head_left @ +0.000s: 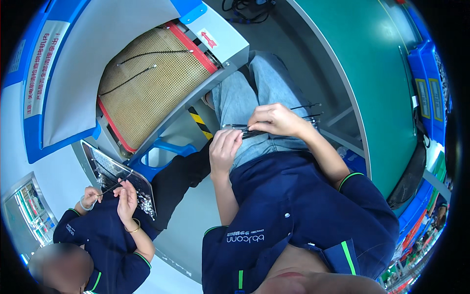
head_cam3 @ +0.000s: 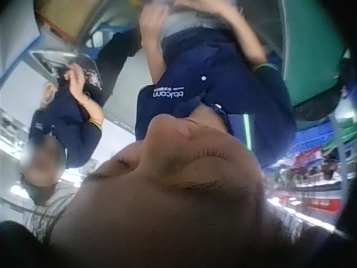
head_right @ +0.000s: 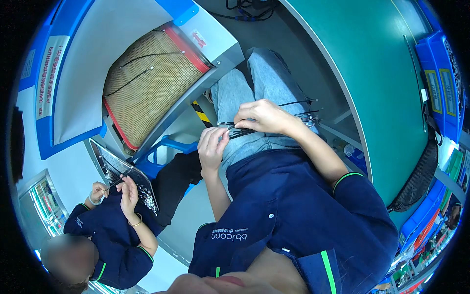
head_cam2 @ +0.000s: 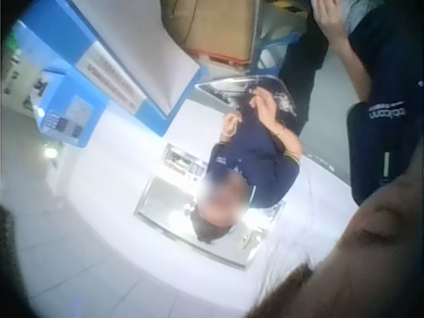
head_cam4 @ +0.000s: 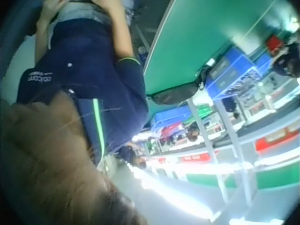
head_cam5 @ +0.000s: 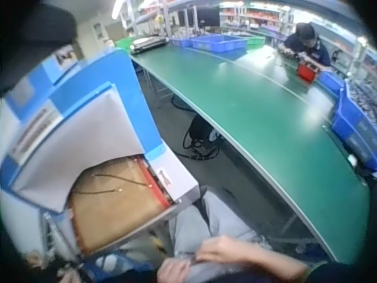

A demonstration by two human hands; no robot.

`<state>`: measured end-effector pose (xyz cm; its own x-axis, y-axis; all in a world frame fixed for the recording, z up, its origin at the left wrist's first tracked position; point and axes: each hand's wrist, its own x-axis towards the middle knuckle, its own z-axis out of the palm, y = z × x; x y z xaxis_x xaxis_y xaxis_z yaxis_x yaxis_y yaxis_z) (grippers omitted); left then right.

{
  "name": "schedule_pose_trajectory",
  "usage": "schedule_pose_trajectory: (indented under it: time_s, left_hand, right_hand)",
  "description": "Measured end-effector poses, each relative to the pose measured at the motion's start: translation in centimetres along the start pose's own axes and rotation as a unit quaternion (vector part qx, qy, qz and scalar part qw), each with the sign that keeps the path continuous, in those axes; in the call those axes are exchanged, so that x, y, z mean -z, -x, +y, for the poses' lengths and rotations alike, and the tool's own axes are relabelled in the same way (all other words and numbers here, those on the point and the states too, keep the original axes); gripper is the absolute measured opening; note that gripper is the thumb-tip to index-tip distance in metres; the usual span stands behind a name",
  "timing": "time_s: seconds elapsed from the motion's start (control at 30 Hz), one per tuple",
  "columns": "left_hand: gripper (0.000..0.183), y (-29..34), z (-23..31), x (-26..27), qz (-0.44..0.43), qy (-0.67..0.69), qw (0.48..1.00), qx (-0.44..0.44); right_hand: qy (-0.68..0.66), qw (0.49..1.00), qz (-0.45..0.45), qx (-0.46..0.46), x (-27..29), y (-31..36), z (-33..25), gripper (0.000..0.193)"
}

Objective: The person sits at a workstation and repeatedly picks up black cables from a mesh tray, straightens them, and places them into a bundle on their lap. A coworker is visible to the left working on a separate task.

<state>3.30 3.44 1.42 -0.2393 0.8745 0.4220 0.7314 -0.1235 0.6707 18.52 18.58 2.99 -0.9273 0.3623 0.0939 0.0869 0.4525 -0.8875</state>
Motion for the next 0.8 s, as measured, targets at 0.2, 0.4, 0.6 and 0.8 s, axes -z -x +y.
schedule_pose_trajectory:
  time_s: [0.2, 0.4, 0.6, 0.8]
  left_hand:
    - [0.021, -0.19, 0.08, 0.19, 0.004, 0.010, 1.000, 0.018]
    - [0.023, -0.76, 0.64, -0.07, 0.009, -0.009, 1.000, 0.027]
    - [0.023, -0.58, 0.47, 0.36, 0.015, 0.003, 1.000, 0.018]
    - [0.020, -0.64, 0.53, 0.07, 0.024, 0.004, 0.999, 0.037]
  right_hand:
    - [-0.010, 1.000, 0.000, -0.004, 0.05, -0.29, -0.16, 0.015]
    - [0.016, 1.000, -0.001, 0.018, -0.34, -0.48, -0.42, 0.015]
    - [-0.007, 1.000, -0.001, -0.004, -0.10, -0.68, -0.47, 0.013]
    - [-0.001, 1.000, -0.005, -0.020, 0.08, -0.80, -0.51, 0.011]
